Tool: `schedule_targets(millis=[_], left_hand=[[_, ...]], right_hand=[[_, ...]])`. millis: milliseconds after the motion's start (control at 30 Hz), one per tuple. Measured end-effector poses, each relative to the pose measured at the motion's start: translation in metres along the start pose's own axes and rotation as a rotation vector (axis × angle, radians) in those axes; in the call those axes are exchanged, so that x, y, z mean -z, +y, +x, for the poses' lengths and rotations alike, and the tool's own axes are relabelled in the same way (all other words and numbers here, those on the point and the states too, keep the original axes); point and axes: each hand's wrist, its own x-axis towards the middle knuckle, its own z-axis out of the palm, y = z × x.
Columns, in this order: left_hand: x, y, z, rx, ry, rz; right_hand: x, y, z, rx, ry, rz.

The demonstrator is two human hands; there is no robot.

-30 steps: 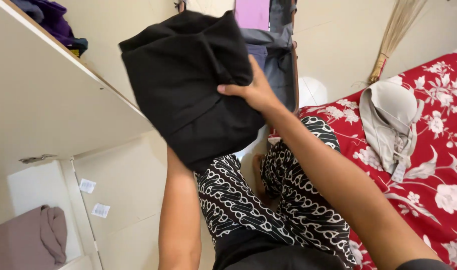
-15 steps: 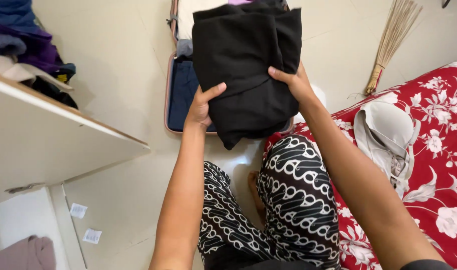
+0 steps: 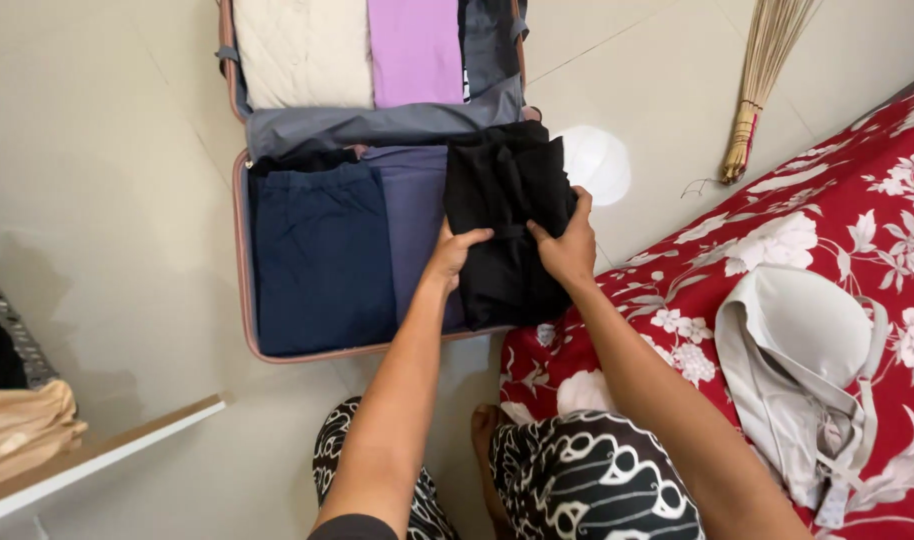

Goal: The person retrieves folded clothes from a wardrobe and places them into a suitcase on the floor. They secure the clothes with the interior straps, zip up the internal compartment and the main suitcase, then extend the handle and roll the suitcase to the wall.

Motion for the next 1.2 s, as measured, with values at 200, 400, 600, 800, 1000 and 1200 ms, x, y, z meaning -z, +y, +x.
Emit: schedule_targets(millis=[200, 400, 600, 800, 1000, 1200], left_hand=[[-0.003, -0.071, 0.035, -0.262, 0.079, 0.372], [0.005, -0.068, 0.035, -0.301, -0.043, 0.608], [0.012, -0.061, 0.032, -0.259, -0.152, 0.727], [-0.003, -0.023, 0.022, 0.026, -0.246, 1.183], [-0.025, 0.019, -0.003, 0.08, -0.227, 1.412], [-0.018, -0.013, -0.009, -0.214, -0.08, 1.37]], right_hand=[[-0.039, 0.048, 0.004, 0.216, -0.185, -0.233], [-0.057, 0.082, 0.017, 0.164, -0.233, -0.226], [-0.065, 0.077, 0.018, 0.242, -0.133, -0.336], [-0.078, 0.09, 0.027, 0.223, -0.25, -0.52], [-0.076, 0.055, 0.025, 0.398, -0.118, -0.777], [-0.074, 0.06, 0.01, 0.554, -0.271, -0.763]])
